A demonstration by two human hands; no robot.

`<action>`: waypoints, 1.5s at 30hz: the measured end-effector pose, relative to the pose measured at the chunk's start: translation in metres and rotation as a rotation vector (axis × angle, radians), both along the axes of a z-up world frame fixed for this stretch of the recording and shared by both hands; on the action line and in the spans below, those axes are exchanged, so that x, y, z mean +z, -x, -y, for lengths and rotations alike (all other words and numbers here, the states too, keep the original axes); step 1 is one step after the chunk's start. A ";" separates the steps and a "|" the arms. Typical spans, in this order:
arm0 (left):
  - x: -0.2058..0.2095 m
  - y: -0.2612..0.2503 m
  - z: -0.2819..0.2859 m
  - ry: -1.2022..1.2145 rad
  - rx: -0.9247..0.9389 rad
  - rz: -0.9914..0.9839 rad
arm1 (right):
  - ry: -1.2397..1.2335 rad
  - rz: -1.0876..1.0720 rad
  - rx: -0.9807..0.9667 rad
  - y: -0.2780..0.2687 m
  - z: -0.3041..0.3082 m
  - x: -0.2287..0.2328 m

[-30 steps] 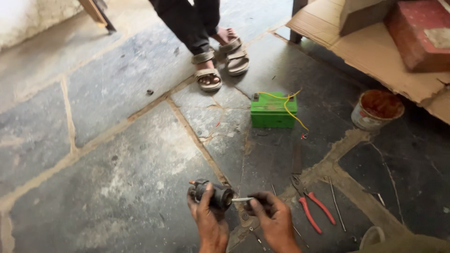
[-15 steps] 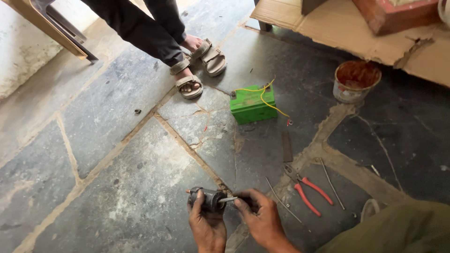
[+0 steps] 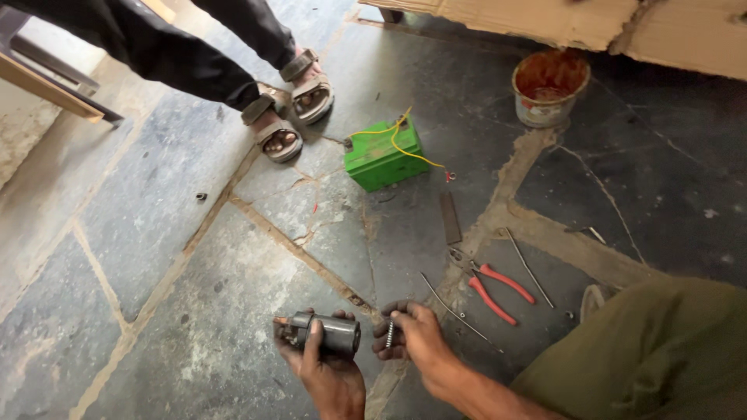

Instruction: The person sits on the floor and works on a small cylindrical motor. They use pliers to manipulate a spring and other small components on the motor's shaft. A green battery and a paint can are visible nearby on the floor.

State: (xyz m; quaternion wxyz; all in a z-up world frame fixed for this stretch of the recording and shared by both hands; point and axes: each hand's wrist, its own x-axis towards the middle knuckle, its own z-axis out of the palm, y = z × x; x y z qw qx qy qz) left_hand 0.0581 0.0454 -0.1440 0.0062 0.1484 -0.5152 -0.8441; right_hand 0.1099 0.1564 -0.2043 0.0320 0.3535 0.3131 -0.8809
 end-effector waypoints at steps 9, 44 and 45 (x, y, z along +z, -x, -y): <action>-0.001 -0.013 -0.013 0.160 -0.141 -0.157 | -0.032 -0.039 0.178 -0.007 0.010 -0.021; -0.009 0.002 0.007 -0.113 -0.066 0.008 | -0.545 -0.173 0.205 -0.003 0.016 0.007; -0.008 0.002 0.006 -0.113 -0.063 -0.003 | -0.587 -0.195 0.192 -0.004 0.017 0.008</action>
